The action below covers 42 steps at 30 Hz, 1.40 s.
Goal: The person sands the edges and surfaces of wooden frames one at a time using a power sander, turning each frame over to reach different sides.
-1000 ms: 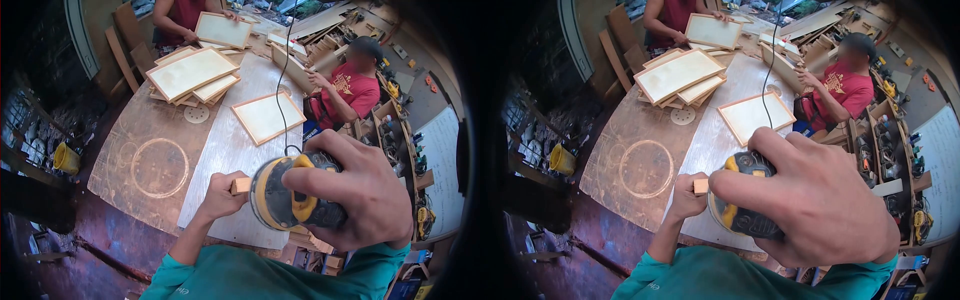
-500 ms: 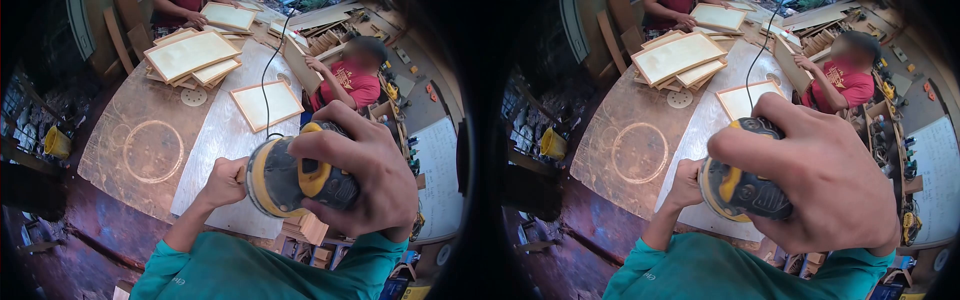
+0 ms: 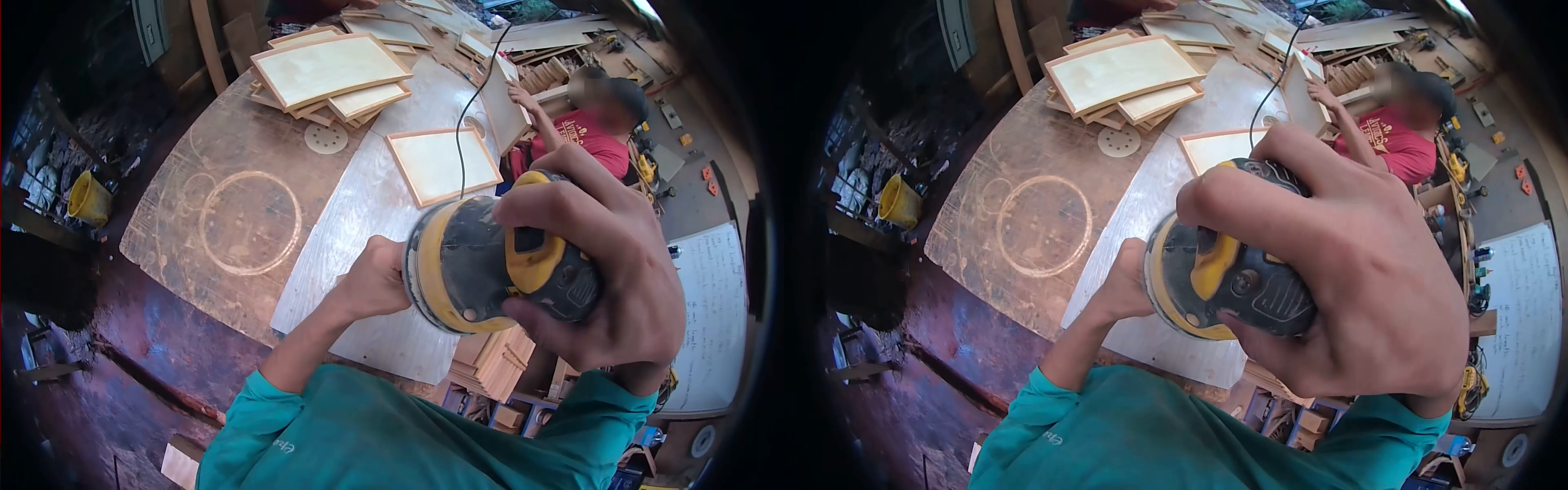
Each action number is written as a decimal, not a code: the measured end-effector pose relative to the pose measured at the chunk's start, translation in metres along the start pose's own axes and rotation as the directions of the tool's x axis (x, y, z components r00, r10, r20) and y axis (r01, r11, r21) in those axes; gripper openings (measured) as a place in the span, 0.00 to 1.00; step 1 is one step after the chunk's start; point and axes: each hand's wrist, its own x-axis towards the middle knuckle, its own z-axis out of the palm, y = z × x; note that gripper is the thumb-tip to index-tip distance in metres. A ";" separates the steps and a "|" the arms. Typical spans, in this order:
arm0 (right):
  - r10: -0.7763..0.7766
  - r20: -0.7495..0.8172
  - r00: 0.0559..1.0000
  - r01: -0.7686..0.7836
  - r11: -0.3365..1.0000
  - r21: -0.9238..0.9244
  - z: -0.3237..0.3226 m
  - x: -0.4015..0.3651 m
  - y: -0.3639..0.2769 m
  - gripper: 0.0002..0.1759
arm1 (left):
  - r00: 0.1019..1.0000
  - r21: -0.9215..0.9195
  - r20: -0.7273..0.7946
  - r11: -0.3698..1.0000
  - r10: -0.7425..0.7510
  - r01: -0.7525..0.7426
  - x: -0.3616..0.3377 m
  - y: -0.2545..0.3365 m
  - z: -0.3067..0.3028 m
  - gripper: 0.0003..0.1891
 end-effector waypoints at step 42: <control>0.171 0.221 0.960 -0.221 0.948 0.227 -0.045 -0.045 0.037 0.28 | 0.984 -0.010 -0.108 0.990 -0.144 0.144 -0.003 0.006 -0.017 0.13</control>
